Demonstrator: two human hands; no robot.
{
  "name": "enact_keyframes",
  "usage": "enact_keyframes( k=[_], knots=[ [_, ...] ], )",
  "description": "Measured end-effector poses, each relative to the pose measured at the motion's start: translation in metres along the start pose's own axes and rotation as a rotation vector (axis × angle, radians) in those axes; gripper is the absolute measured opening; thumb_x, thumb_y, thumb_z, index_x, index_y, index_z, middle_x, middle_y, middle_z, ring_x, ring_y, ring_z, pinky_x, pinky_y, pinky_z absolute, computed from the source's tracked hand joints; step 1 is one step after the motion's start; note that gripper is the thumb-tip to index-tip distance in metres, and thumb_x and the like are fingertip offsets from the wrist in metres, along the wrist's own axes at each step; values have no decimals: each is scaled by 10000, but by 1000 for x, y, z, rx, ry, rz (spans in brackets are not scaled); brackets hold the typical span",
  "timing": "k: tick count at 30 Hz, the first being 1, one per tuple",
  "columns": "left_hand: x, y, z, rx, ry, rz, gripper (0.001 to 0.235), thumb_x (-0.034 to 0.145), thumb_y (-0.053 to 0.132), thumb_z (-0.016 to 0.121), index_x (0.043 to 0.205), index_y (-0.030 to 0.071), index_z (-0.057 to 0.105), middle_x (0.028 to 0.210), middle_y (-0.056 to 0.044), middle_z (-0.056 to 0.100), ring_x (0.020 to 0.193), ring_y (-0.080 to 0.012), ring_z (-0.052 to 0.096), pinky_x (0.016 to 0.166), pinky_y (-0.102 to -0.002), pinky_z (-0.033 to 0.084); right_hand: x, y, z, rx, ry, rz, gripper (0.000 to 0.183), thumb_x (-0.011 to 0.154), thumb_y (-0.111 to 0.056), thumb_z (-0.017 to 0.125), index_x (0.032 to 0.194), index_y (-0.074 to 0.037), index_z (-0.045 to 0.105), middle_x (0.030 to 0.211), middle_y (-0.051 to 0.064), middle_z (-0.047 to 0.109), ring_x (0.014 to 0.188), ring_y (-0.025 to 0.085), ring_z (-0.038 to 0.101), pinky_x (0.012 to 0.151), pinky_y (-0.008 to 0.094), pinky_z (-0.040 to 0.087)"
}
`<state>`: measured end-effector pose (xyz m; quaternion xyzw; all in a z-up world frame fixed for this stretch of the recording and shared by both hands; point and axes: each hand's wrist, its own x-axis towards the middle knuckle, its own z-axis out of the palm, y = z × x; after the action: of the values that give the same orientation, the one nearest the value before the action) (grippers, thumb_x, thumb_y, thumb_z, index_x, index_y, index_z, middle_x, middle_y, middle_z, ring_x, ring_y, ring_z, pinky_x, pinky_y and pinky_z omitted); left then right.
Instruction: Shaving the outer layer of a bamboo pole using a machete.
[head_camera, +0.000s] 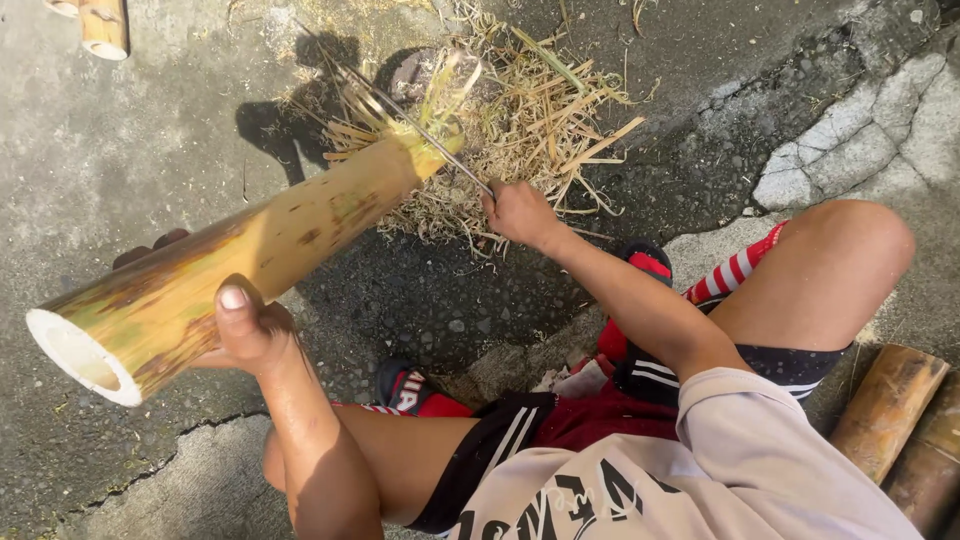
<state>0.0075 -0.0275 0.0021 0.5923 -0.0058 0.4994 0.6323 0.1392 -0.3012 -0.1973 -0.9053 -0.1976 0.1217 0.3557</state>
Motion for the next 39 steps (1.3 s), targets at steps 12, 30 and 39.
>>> enact_keyframes(
  k=[12,30,39],
  knots=[
    [-1,3,8,-68,-104,53,906,853,257,882,1514,76,288,1400,-102,491,1212,-248,586,1087,-411,500,-14,-11,-21,364,-52,49,231,959,-91,479,1135,23,576,697,96,684,528,243,654,531,395,560],
    [4,11,23,114,-39,67,819,875,374,848,1425,43,339,1267,-78,504,1085,-220,562,958,-359,487,-8,-48,-11,-154,143,-174,251,1034,-205,542,921,7,617,486,133,577,384,344,580,421,489,505],
    [6,4,18,120,-113,83,780,857,398,813,1395,47,370,1171,-45,479,997,-196,538,879,-325,475,12,-35,-28,-102,-65,-20,219,1009,-126,447,1010,20,610,521,117,593,390,305,611,397,466,516]
  ],
)
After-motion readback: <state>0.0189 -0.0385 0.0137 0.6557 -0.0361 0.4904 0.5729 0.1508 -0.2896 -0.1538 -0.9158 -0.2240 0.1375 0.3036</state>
